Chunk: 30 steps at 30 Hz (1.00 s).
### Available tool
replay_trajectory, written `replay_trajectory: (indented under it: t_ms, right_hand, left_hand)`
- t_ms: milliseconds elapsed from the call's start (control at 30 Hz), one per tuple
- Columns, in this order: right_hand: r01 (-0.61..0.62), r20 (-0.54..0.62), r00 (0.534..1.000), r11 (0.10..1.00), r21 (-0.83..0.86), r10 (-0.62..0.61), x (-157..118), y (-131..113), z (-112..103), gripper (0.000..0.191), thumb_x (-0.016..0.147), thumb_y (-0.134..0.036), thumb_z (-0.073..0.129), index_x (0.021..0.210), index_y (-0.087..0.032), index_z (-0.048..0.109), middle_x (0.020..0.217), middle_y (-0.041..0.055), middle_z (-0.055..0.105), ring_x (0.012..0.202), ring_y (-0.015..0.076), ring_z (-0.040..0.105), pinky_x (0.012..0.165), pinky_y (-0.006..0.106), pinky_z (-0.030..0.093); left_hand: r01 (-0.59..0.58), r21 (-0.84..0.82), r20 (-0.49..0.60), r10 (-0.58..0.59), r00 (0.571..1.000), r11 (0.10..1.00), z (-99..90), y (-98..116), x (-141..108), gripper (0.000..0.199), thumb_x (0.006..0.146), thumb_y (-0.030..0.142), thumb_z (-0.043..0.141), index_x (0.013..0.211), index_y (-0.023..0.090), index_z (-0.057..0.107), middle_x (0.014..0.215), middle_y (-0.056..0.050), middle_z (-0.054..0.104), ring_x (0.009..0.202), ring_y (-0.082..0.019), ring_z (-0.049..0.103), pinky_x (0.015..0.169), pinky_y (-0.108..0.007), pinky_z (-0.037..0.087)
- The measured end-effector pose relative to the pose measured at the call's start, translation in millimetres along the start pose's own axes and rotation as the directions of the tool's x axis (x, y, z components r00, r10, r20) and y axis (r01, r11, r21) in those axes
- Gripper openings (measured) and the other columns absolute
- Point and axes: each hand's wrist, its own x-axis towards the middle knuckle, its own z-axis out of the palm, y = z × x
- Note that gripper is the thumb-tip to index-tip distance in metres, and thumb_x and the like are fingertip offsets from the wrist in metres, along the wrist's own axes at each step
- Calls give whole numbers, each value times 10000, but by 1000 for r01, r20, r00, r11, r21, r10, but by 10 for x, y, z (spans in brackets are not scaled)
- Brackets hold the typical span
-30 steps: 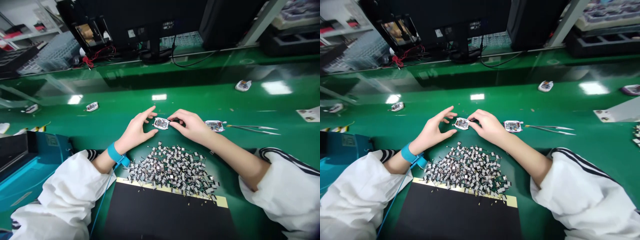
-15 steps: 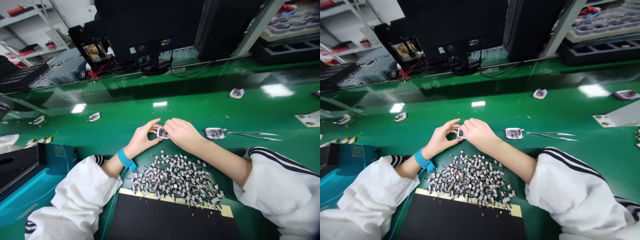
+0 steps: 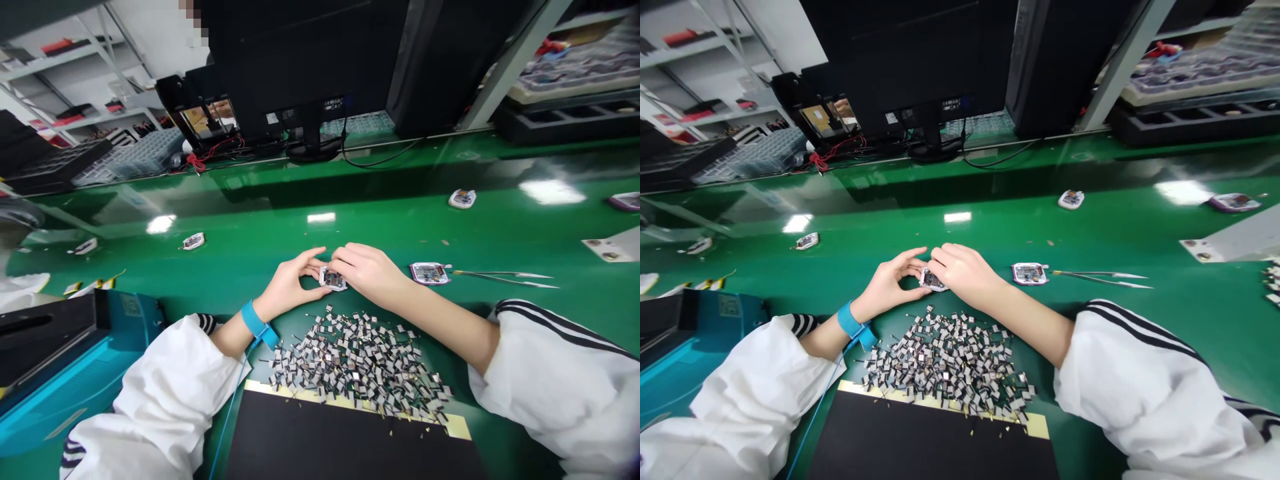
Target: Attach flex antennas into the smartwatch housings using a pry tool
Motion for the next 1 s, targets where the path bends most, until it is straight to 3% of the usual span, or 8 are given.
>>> replay_trajectory:
  t_ms: [500, 667, 867, 1000]
  right_hand:
    - [-139, -15, 990, 980, 145, 143, -27, -113, 175, 135, 820, -181, 485, 709, -148, 556, 694, 29, 523, 671, 131, 457, 639, 241, 396]
    - [-152, 5, 988, 974, 171, 153, -33, -103, 109, 114, 794, -79, 488, 783, -144, 581, 721, 21, 573, 691, 125, 499, 640, 222, 418]
    - [-181, 16, 983, 980, 87, 181, 17, -136, 32, 171, 810, -105, 452, 689, -125, 570, 689, 75, 545, 658, 183, 468, 594, 296, 380]
    - [-219, -4, 975, 960, 177, 223, 4, -126, 55, 139, 811, -121, 457, 741, -133, 576, 743, 73, 557, 711, 180, 475, 642, 296, 408]
  left_hand:
    - [-25, 41, 26, 24, 999, 999, 2, -18, -8, 625, 651, 200, 663, 1210, 165, 384, 925, -41, 619, 752, -98, 596, 773, -245, 519]
    - [-17, 79, -2, 17, 1000, 997, 9, 13, -15, 587, 660, 223, 661, 1182, 146, 404, 927, -48, 614, 760, -103, 601, 767, -238, 519]
    - [-24, 118, -21, 27, 999, 993, 10, 27, -23, 560, 651, 202, 661, 1160, 171, 430, 966, -38, 617, 801, -121, 603, 822, -276, 508]
    - [-8, 86, -43, 12, 999, 996, 19, 39, -26, 560, 652, 199, 663, 1157, 173, 423, 1004, -55, 615, 820, -132, 612, 842, -304, 508]
